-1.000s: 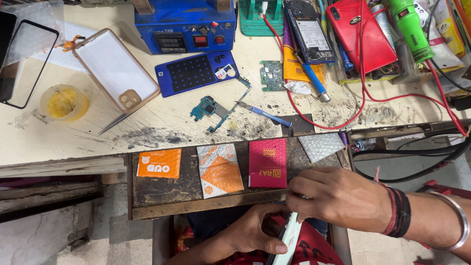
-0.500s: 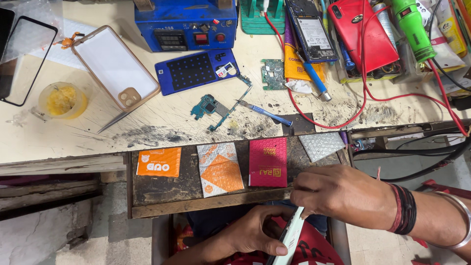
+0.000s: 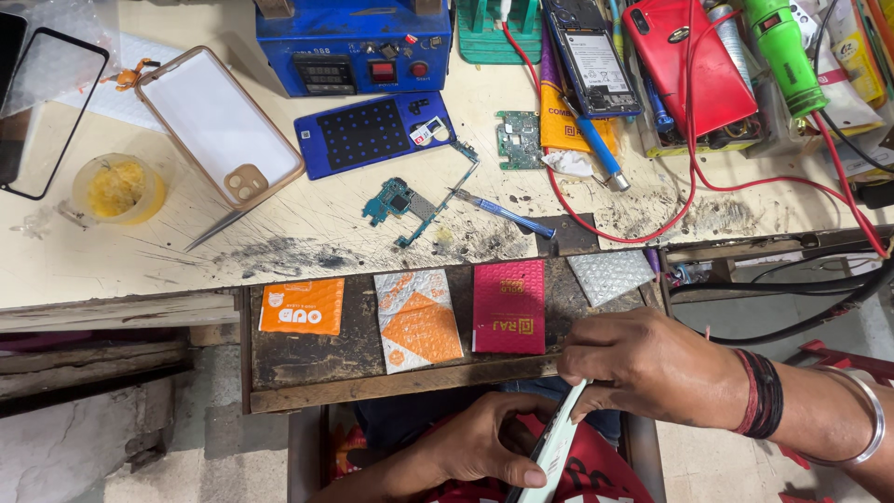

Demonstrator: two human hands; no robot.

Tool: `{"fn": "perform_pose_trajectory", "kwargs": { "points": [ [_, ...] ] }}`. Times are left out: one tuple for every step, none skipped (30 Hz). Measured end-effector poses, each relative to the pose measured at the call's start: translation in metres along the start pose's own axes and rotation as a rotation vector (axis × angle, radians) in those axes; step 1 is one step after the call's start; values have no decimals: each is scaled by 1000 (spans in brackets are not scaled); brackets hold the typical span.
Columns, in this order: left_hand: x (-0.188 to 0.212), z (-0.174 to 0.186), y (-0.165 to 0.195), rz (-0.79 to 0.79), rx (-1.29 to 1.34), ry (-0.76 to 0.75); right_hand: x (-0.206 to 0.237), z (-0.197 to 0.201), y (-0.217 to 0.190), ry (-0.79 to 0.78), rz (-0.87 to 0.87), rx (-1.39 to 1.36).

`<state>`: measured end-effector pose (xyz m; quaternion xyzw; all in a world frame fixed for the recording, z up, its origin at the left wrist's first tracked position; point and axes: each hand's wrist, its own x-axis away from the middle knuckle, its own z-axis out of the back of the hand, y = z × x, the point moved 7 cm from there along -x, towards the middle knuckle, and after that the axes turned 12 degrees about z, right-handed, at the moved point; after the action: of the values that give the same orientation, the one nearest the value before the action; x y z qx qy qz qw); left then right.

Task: The person peels the back cover off a mint-green smartphone, removes it, and works on the exposed internal components on the bench, using a small pry tool on the internals while the back cover rests on the workbench.

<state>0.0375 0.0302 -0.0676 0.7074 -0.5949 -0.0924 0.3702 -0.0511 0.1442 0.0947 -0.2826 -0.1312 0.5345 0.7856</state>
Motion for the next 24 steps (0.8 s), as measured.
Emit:
{"fn": "perform_pose_trajectory", "kwargs": {
  "points": [
    [0, 0, 0, -16, -7, -6, 2, -1, 2, 2, -15, -14],
    [1, 0, 1, -32, -15, -12, 4, -3, 5, -7, -50, -37],
    [2, 0, 1, -46, -23, -18, 5, -4, 8, -13, -86, -60],
    [2, 1, 2, -66, -48, -15, 7, -6, 10, -19, -123, -83],
    [2, 2, 2, -88, -67, -11, 8, -5, 9, 6, -111, -98],
    [3, 2, 3, -110, -86, -4, 8, -4, 8, 30, -98, -115],
    [2, 4, 1, -89, -66, -9, 7, -3, 7, 56, -83, -127],
    [1, 5, 0, -70, -48, -14, 6, -1, 7, 85, -75, -126],
    [0, 5, -2, -51, -27, -18, 5, 1, 8, 111, -65, -126],
    [0, 5, -2, -48, 6, -30, 4, 3, 7, 141, -58, -126],
    [-1, 5, -2, -44, 36, -43, 4, 3, 9, 136, -88, -131],
    [-2, 6, -1, -43, 64, -54, 3, 3, 12, 130, -115, -135],
    [-2, 7, -1, -40, 78, -59, 2, 3, 14, 123, -141, -141],
    [-1, 7, -1, -34, 94, -66, 2, 3, 15, 114, -149, -136],
    [0, 7, -1, -26, 113, -73, 1, 2, 15, 104, -158, -133],
    [0, 6, 0, -29, 117, -85, 1, 2, 15, 93, -168, -129],
    [1, 5, 1, -32, 119, -98, 1, 2, 17, 75, -193, -140],
    [1, 4, 2, -32, 120, -112, 1, 1, 18, 59, -219, -151],
    [2, 4, 2, -32, 120, -118, 1, 0, 19, 44, -246, -161],
    [2, 4, 3, -33, 119, -123, 1, -1, 20, 26, -276, -173],
    [2, 4, 4, -37, 117, -127, 2, -1, 21, 7, -304, -183],
    [2, 5, 4, -36, 114, -121, 2, -2, 22, -13, -331, -195],
    [2, 6, 4, -32, 112, -114, 0, 0, 21, 9, -312, -199],
    [2, 6, 3, -29, 114, -107, -1, 2, 19, 30, -293, -206]
  ]
}}
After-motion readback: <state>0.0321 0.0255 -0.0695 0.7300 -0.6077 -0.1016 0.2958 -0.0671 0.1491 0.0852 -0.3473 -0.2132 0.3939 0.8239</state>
